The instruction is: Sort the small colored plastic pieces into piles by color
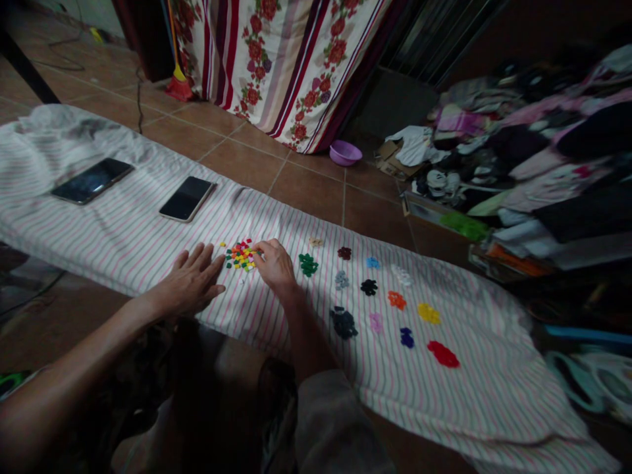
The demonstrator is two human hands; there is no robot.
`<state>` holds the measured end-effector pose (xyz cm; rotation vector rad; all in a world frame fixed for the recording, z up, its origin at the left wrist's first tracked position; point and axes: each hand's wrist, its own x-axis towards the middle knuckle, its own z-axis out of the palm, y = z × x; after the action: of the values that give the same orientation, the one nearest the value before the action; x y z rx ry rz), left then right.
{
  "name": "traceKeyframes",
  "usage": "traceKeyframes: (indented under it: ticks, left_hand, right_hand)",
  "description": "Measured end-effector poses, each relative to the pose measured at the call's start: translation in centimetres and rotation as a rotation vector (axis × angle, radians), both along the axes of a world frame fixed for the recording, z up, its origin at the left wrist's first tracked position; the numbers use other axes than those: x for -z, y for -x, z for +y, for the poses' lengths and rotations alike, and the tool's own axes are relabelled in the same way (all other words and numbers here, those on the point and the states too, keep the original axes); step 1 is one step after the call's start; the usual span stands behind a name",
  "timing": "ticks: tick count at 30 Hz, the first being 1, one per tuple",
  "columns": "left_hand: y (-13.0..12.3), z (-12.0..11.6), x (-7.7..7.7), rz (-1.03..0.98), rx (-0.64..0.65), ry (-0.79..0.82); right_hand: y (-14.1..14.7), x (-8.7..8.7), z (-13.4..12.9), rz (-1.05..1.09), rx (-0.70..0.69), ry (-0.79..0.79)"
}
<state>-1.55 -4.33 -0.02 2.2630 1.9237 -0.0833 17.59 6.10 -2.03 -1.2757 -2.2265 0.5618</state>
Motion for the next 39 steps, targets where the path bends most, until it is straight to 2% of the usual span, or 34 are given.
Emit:
traceKeyframes:
  ticks: [5, 16, 26, 32, 39]
  left_hand:
    - [0.1, 0.0, 0.2, -0.01, 0.002, -0.01]
    - [-0.1, -0.1, -0.6, -0.009, -0.004, 0.03]
    - [0.2, 0.0, 0.6, 0.038, 0.007, -0.035]
    - [0.6, -0.1, 1.2, 0.06, 0.026, -0.101]
    - [1.2, 0.0, 2.3, 0.029, 0.072, -0.199]
  right_hand:
    - [-0.1, -0.3, -0.1, 0.059, 0.0, -0.005]
    - [-1.2, -0.8, 0.1, 0.098, 0.043, -0.059]
    - [-3.1, -1.3, 0.1, 0.083, 0.079, -0.065]
    - [-5.4, -1.9, 0.5, 0.128, 0.133, -0.101]
    - [-10.2, -2.4, 1.0, 0.163, 0.313, -0.12]
